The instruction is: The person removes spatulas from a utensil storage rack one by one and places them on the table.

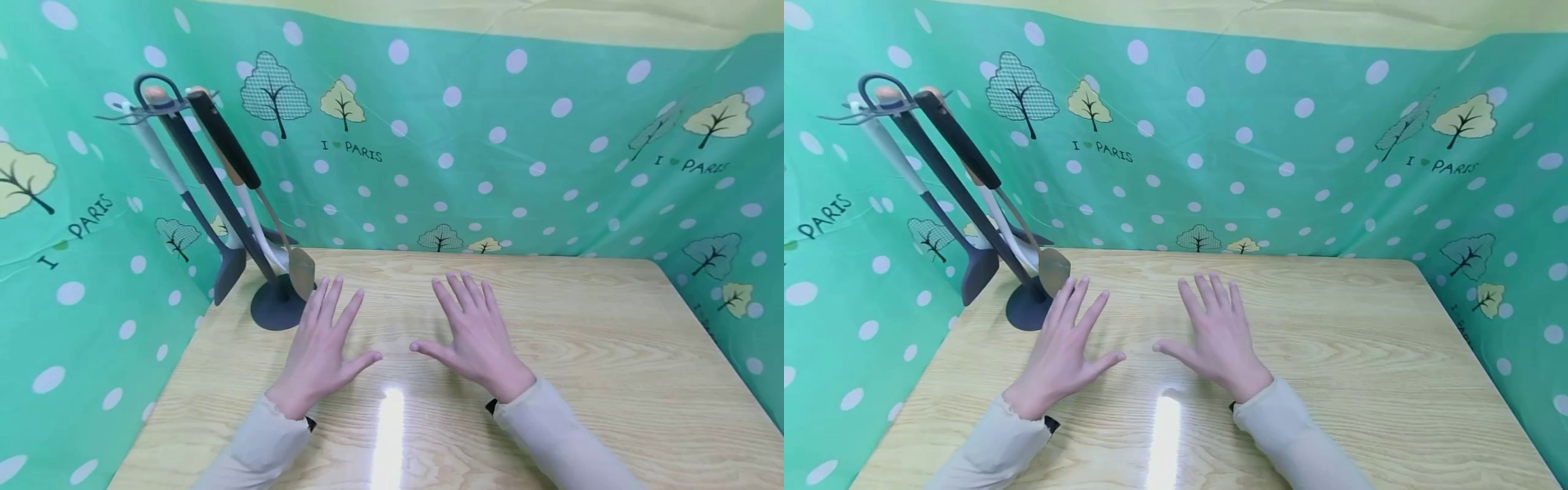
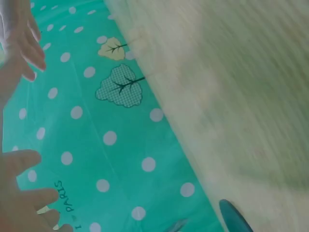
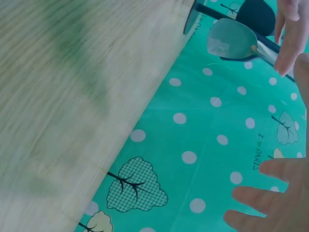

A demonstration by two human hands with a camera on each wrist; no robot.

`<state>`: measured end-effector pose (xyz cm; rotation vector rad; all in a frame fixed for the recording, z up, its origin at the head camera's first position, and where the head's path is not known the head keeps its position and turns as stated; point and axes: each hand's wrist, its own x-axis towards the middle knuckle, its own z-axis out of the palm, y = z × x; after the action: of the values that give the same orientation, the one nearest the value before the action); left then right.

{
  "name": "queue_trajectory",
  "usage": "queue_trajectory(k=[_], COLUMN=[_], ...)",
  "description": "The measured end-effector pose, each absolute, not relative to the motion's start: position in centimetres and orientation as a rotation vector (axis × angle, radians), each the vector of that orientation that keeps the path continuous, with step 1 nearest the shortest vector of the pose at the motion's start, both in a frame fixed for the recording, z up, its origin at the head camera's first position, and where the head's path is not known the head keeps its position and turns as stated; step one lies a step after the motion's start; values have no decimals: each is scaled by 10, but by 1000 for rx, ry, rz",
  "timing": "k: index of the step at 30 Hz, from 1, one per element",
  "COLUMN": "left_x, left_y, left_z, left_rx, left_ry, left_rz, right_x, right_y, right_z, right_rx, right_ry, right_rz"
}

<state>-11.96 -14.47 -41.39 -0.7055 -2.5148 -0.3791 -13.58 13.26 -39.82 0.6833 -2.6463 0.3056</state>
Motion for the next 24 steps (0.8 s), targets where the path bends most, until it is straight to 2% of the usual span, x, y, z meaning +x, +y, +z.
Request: queue_trajectory(k=[24], left_x=[-105], left_y=[-183], left_z=[-423], left_rx=[-475], left_ry=[-2403], left_rz=[-550], right_x=[-161], right_y=[92], right_z=[-388], right_rx=[783], right_ry=[-2674], right_rz=[672])
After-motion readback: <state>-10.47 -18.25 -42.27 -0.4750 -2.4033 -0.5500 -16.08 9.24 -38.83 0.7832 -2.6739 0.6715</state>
